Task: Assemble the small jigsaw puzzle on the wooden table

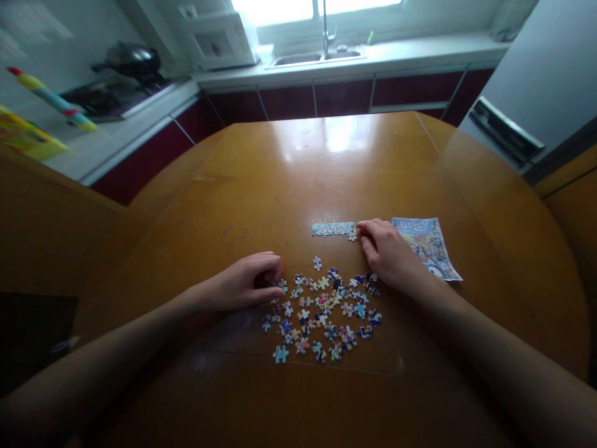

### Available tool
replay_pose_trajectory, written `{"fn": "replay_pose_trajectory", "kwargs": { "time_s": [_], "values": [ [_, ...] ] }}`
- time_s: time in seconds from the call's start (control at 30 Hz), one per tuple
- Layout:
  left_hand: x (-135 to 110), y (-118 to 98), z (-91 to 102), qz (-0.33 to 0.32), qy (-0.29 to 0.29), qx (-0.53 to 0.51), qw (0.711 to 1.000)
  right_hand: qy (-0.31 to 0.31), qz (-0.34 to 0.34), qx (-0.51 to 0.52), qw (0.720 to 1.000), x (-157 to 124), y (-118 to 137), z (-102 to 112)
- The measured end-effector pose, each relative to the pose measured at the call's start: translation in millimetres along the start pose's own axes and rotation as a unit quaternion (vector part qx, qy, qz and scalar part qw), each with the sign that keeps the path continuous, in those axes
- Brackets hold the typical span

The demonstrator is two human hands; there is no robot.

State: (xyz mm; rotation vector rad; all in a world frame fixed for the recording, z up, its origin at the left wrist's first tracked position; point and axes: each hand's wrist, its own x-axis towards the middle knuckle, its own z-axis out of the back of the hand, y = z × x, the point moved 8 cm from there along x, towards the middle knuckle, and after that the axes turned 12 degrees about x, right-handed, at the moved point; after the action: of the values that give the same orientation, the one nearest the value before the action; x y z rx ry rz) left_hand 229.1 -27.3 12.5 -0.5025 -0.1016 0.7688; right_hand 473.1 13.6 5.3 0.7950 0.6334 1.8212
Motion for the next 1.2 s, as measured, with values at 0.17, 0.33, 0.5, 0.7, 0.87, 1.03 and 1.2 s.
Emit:
{"fn": "replay_pose_trajectory", "kwargs": {
  "time_s": [0.17,0.33,0.5,0.7,0.87,1.03,1.2],
  "values": [
    [1,13,-0.8,-0.001,0.011,-0.083,0.997,0.000,0.005,0.011,1.000,0,-3,0],
    [2,19,-0.8,-0.012,0.000,-0.091,0.996,-0.001,0.008,0.014,1.000,0,-3,0],
    [2,18,1.6,-0.014,-0.018,-0.080,0.997,0.000,0.006,0.014,1.000,1,-2,0],
    [4,29,5.1,0.003,-0.056,-0.093,0.994,0.002,0.008,0.007,1.000,1,1,1],
    [4,33,4.0,0.014,-0.057,-0.092,0.994,0.000,0.011,0.010,1.000,1,1,1],
    [4,33,3.8,0.008,-0.052,-0.102,0.993,-0.019,-0.016,0.032,0.999,-1,2,6],
    [5,28,4.3,-0.042,-0.043,-0.096,0.994,-0.050,0.005,0.043,0.998,-3,12,16]
  ]
}}
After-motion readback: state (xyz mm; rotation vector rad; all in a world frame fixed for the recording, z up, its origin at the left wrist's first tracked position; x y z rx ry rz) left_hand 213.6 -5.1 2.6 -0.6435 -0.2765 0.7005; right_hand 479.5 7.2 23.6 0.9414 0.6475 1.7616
